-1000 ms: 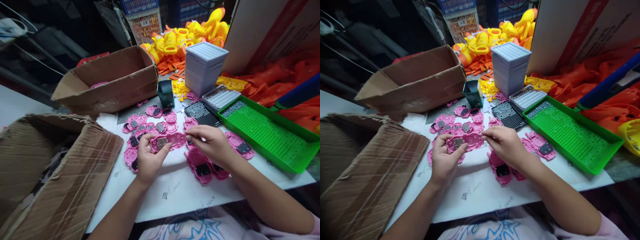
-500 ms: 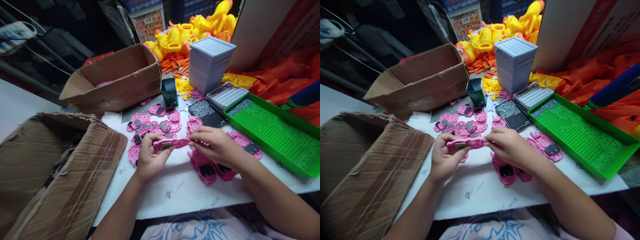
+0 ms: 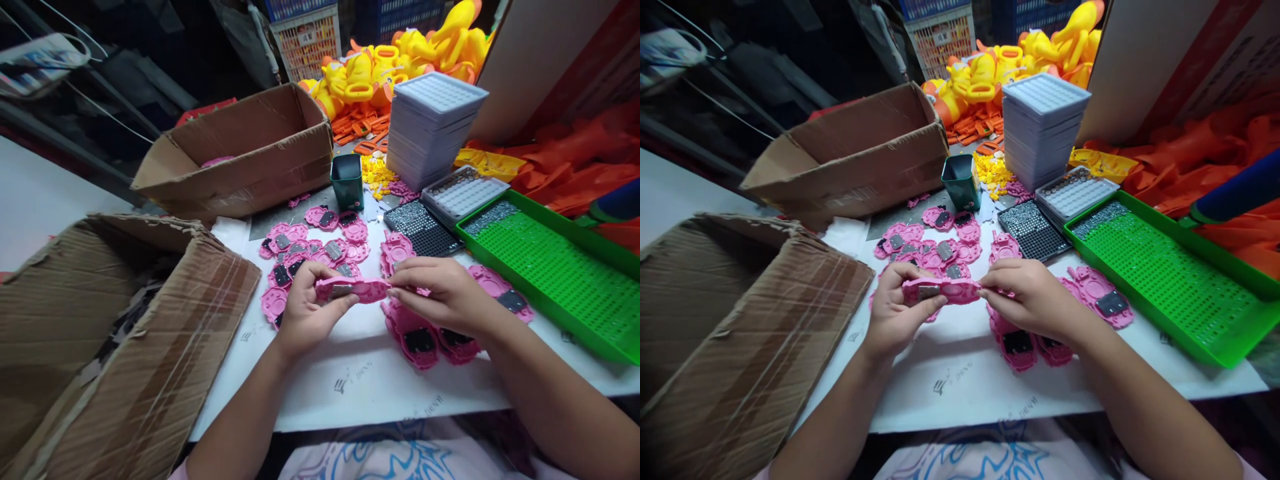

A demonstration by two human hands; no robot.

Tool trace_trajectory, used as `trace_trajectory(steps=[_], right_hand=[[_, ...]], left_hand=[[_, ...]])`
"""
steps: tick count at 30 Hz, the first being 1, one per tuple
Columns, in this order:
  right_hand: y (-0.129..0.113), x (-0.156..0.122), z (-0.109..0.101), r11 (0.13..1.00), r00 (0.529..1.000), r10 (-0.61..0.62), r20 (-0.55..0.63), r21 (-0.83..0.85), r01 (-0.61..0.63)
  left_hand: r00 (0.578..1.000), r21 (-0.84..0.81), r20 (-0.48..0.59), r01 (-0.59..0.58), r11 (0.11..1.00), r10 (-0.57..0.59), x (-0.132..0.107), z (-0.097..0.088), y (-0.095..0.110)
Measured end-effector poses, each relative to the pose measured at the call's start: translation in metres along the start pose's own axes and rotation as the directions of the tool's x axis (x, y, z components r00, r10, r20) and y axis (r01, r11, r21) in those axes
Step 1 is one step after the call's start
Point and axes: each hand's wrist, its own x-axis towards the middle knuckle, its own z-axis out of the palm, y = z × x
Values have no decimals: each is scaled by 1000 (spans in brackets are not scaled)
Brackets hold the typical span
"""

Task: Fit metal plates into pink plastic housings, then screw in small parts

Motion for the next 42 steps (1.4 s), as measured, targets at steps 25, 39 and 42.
trace_trajectory(steps=[25, 39, 42], right_hand=[[3, 10, 1, 667, 921, 364, 138, 652, -361], [71, 216, 114, 836, 868, 357, 344, -532, -133], [83, 232, 134, 783, 853, 391, 344, -612, -112]], left_hand=[[987, -474, 60, 160, 866, -150, -1, 12, 7], [909, -741, 352, 417, 526, -225, 8, -5, 3], [898, -753, 383, 440, 489, -218, 12, -11, 6]])
